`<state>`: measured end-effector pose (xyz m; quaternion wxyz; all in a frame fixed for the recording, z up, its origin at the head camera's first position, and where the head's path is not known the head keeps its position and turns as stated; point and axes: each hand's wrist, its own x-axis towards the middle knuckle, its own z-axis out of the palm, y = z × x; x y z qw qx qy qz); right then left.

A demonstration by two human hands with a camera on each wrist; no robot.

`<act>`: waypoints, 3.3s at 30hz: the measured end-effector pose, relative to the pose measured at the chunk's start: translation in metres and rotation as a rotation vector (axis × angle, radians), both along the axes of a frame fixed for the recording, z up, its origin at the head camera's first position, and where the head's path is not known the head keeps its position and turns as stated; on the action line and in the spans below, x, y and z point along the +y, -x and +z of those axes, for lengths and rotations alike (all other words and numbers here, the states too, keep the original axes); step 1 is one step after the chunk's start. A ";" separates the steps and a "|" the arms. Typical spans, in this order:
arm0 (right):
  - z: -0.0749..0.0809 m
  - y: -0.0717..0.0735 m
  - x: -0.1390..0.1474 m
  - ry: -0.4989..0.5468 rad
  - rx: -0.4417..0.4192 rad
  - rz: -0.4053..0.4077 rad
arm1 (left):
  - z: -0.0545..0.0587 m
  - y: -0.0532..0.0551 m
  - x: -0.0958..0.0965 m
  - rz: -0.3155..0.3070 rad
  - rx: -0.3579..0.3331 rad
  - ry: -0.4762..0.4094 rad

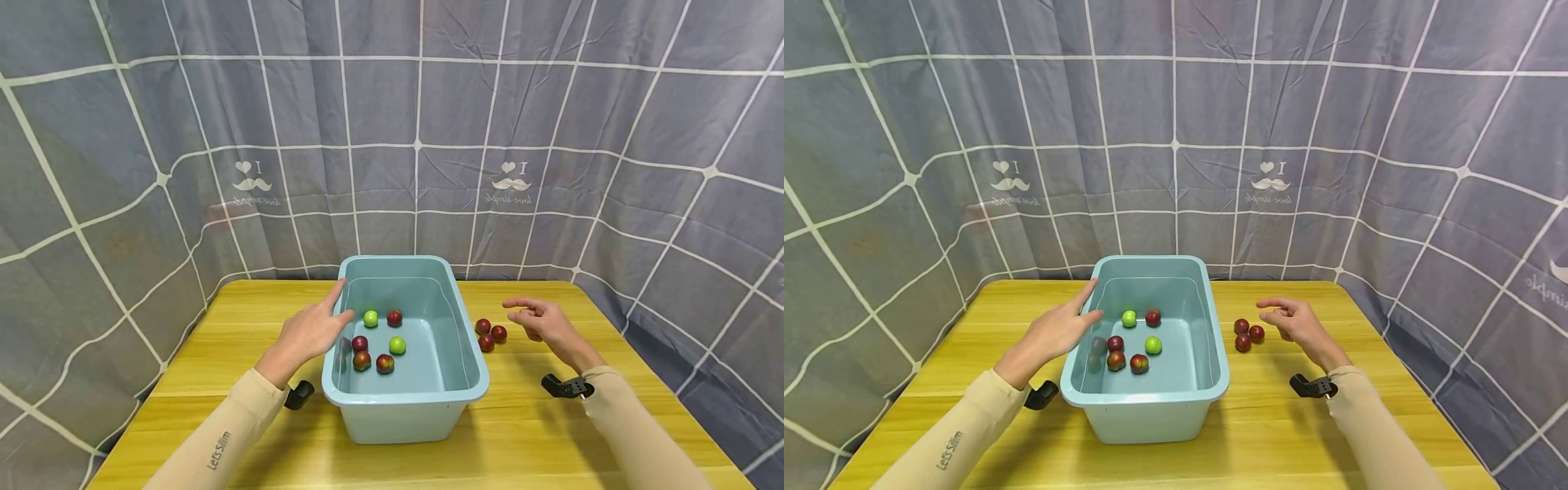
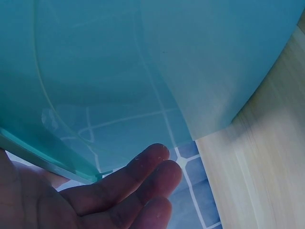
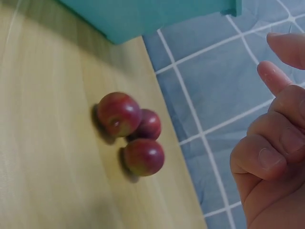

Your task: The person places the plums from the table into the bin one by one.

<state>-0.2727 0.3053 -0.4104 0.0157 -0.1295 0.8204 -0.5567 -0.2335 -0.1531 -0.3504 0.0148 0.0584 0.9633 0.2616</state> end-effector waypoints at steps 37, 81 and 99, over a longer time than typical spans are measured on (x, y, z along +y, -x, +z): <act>-0.070 0.026 0.008 0.017 -0.220 -0.150 | 0.000 -0.001 -0.002 0.002 0.021 -0.003; -0.068 0.027 0.010 -0.077 -0.213 -0.174 | -0.001 -0.001 -0.002 -0.004 0.007 -0.012; -0.022 0.031 0.002 -0.130 -0.118 -0.114 | 0.000 0.000 -0.001 -0.002 0.007 0.000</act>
